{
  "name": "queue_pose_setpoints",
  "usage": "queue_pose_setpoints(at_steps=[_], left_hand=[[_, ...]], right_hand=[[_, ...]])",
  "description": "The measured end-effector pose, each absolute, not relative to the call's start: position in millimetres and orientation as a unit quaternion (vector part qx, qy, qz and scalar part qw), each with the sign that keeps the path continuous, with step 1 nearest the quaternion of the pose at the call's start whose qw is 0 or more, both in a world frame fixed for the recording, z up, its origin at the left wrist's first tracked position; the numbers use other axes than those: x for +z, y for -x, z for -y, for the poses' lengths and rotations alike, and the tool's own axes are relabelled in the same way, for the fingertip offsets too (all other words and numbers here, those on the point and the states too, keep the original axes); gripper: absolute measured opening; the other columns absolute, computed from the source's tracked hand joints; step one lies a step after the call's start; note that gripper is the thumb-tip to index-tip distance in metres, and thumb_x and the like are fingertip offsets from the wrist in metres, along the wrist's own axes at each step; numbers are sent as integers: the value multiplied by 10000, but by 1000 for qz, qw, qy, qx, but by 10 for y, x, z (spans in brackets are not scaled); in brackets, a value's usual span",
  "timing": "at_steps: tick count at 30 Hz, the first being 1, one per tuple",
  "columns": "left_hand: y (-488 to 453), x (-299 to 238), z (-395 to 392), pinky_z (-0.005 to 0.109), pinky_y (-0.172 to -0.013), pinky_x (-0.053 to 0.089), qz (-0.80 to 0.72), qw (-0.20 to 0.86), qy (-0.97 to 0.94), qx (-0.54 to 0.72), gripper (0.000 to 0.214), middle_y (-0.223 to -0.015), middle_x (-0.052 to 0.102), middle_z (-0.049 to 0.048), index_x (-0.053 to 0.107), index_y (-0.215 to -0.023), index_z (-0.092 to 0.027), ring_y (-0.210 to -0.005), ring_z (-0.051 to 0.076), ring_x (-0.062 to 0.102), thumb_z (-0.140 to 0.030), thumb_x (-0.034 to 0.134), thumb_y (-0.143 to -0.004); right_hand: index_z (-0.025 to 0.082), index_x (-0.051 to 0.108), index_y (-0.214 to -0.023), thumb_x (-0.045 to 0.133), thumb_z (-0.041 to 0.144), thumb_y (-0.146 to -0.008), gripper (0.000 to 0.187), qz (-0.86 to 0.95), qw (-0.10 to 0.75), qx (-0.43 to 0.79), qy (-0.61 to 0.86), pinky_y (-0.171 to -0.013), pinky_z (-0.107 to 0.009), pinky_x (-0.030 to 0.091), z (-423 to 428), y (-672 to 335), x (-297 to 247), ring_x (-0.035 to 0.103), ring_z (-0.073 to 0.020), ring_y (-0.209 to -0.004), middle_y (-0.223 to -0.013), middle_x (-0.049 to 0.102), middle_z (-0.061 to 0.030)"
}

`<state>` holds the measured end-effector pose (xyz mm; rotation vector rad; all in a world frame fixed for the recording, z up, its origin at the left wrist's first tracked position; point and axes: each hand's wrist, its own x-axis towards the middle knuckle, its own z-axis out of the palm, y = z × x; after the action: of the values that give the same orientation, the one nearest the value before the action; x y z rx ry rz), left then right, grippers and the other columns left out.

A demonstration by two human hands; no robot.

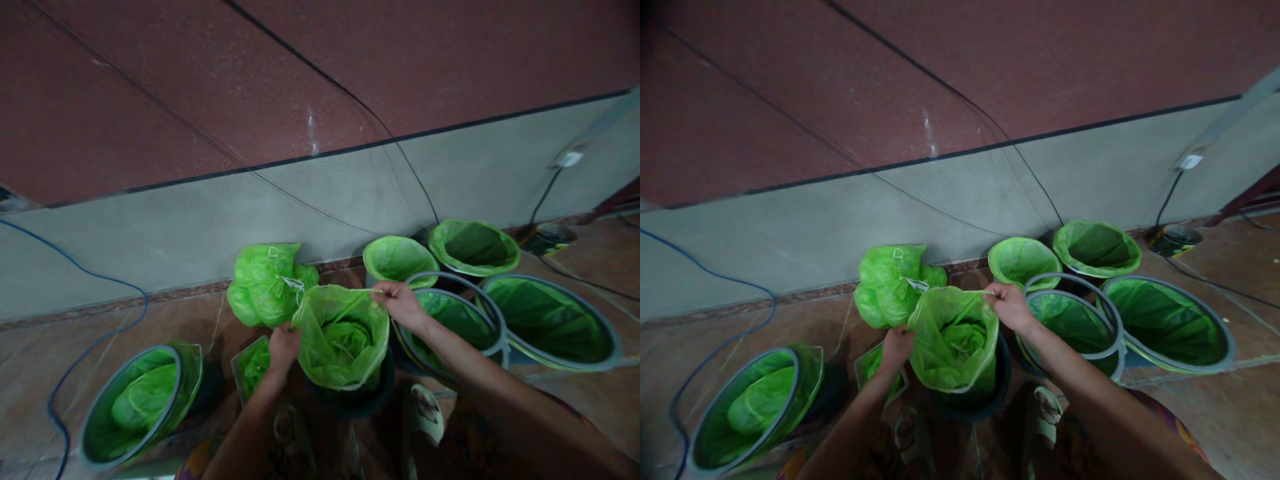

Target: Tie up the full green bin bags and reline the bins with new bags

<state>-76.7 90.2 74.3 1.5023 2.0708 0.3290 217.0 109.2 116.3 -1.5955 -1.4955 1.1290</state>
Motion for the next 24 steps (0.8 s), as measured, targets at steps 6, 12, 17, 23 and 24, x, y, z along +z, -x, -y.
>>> queue_pose_setpoints(at_steps=[6, 12, 17, 23, 24], left_hand=[[1015, 995, -930, 239, -596, 417, -821, 215, -516, 119, 208, -765, 729, 74, 714, -801, -192, -785, 224, 683, -234, 510, -795], [1304, 1032, -894, 258, -565, 463, -837, 271, -460, 118, 256, -583, 674, 58, 707, -834, -193, -638, 223, 689, -226, 453, -823], [1248, 1024, -878, 230, -516, 469, -805, 349, -463, 122, 219, -514, 612, 13, 673, -799, -166, -492, 169, 641, -191, 456, -811], [1086, 1039, -867, 207, -468, 412, -753, 378, -531, 83, 233, -428, 525, -16, 595, -621, -178, -449, 140, 588, -179, 468, -817], [1078, 1034, -862, 208, -470, 403, -746, 372, -550, 58, 262, -419, 522, -10, 572, -580, -181, -452, 140, 588, -165, 458, -815]], right_hand=[[184, 651, -702, 503, 301, -802, 213, 556, 230, 262, 754, -556, -236, 379, -1021, -2481, 1279, 580, -161, -623, -645, 657, -36], [189, 719, -862, 478, 258, -831, 253, 547, 112, 160, 814, -596, -251, 384, -956, -2716, 1290, 646, -204, -757, -829, 725, -90], [186, 727, -769, 479, 232, -813, 255, 606, 19, 212, 767, -597, -254, 373, -961, -2707, 1318, 651, -203, -747, -785, 725, -91], [175, 724, -742, 504, 202, -794, 227, 640, 1, 259, 723, -615, -249, 394, -923, -2550, 1325, 653, -207, -747, -703, 712, -90], [175, 722, -726, 503, 199, -790, 229, 648, -12, 272, 711, -618, -250, 400, -924, -2542, 1306, 656, -209, -742, -681, 707, -90]])
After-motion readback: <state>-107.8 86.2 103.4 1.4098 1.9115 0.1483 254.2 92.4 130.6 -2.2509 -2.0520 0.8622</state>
